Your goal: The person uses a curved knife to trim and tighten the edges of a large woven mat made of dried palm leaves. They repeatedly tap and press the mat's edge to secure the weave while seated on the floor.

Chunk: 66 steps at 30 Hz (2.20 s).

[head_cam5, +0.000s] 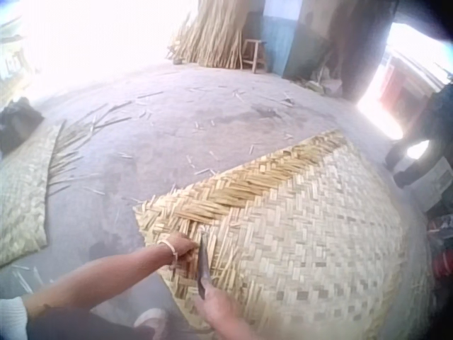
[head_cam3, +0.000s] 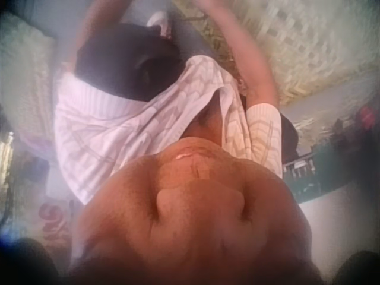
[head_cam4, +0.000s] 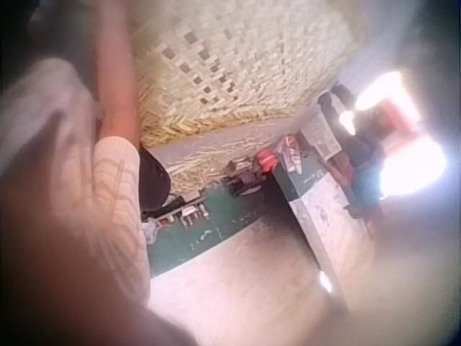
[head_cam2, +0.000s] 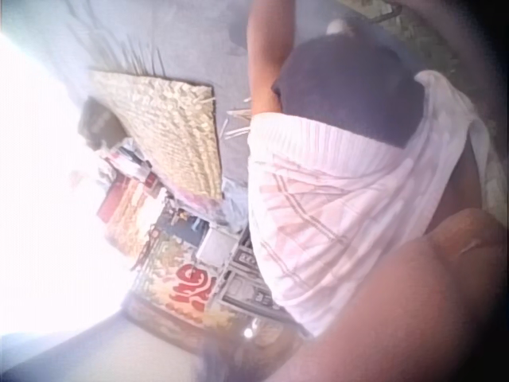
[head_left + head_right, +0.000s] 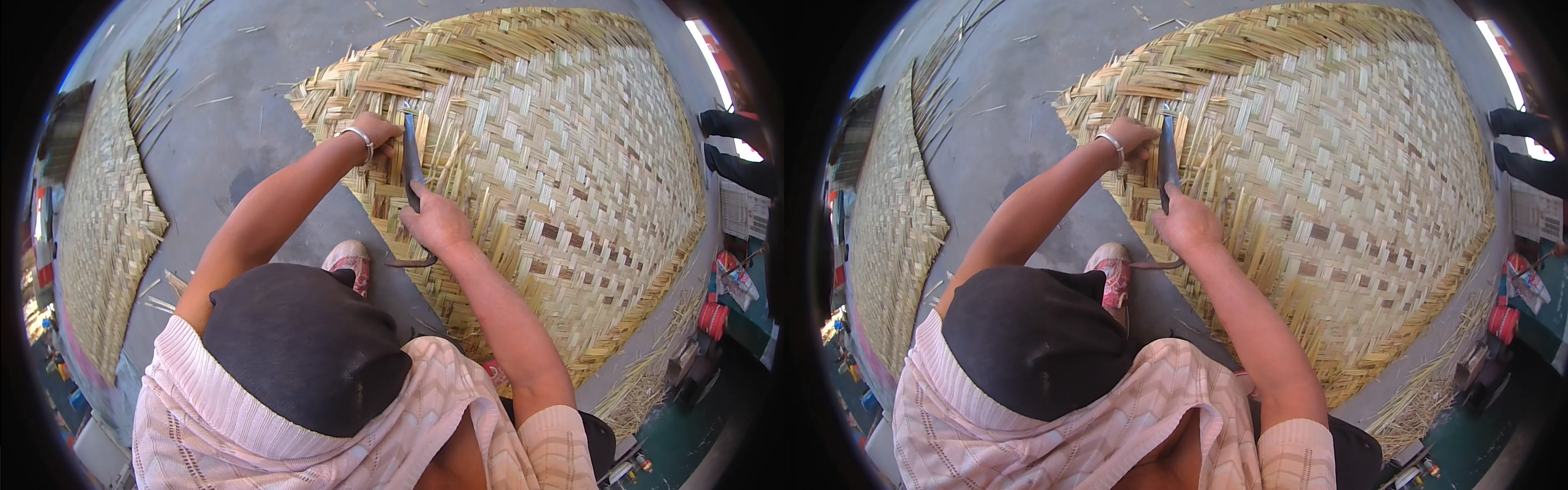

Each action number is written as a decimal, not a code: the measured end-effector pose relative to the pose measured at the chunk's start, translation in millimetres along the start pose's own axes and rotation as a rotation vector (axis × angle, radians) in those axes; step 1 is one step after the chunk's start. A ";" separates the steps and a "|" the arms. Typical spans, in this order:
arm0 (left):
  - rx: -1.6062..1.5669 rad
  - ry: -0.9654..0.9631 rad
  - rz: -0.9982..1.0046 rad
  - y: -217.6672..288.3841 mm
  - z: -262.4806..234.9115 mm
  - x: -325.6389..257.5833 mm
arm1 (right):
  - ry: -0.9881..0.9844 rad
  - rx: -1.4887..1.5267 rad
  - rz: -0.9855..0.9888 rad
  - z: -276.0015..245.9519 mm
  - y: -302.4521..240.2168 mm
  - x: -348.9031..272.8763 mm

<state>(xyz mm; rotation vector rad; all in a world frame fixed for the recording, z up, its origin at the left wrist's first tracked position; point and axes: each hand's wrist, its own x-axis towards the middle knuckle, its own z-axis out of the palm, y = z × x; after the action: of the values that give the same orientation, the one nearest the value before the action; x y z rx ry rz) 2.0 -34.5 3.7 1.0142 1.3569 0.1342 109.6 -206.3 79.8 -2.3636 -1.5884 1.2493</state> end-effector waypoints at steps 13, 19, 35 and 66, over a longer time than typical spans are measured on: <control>0.812 0.263 0.465 -34.4 3.6 -21.2 | -0.138 -0.174 -0.004 -21.9 12.8 -36.5; 0.820 0.314 0.472 -35.6 3.5 -8.7 | -0.195 0.069 0.006 -54.6 51.3 -86.0; 0.002 -0.197 0.127 -8.5 12.3 -20.6 | -0.298 1.070 0.057 -48.1 45.5 -70.9; -0.333 -0.081 0.033 -31.6 14.2 -24.6 | -0.432 0.811 0.243 -65.1 39.8 -27.3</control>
<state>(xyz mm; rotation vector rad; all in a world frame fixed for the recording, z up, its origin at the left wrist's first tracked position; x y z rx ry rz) -7.3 -75.8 -0.9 0.7530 1.1961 0.3291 176.5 -221.8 122.8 -1.8475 -0.6053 2.0496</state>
